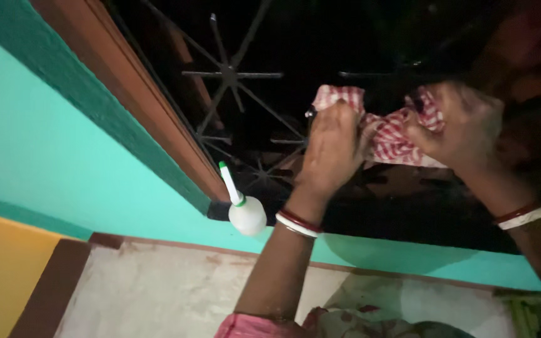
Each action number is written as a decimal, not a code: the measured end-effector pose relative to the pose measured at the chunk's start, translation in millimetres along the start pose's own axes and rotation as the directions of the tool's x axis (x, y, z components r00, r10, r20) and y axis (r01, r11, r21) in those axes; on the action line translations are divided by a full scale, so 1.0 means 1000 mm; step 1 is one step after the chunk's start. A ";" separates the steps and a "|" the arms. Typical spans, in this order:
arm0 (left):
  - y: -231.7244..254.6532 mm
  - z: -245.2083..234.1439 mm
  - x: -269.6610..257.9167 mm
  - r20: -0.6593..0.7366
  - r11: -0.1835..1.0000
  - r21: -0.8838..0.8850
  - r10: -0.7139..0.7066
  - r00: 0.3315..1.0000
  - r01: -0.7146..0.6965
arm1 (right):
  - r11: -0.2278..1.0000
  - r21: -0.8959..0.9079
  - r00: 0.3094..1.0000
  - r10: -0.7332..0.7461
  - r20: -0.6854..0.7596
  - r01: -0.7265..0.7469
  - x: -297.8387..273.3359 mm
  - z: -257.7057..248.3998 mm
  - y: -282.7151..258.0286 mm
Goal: The person wipes a black metal window grille with a red-and-white checkered cloth. They methodically clean the bars and decorative star-shaped elements, moving the cloth over different sections of the grille. A white spray bottle is visible on the windowsill nearby.
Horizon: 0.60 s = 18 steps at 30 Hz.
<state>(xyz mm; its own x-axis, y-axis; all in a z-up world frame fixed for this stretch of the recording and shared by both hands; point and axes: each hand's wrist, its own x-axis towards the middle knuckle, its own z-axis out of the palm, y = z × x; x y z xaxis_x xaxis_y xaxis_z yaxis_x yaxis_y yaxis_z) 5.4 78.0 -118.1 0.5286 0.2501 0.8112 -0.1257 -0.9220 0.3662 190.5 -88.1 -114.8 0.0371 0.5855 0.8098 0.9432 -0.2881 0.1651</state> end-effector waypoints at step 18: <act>-0.023 0.022 -0.048 -0.032 0.948 0.314 0.062 0.998 -0.049 | 0.970 -0.059 0.939 -0.244 -0.244 0.236 0.006 -0.007 -0.008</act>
<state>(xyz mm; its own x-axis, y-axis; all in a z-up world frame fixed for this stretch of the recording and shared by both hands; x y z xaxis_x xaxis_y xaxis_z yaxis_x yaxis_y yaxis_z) 1.8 80.9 -175.7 0.4929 0.2021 0.8463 0.1185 -0.9792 0.1649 180.5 -87.9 -107.2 -0.2754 0.4353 0.8571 0.9040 -0.1859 0.3849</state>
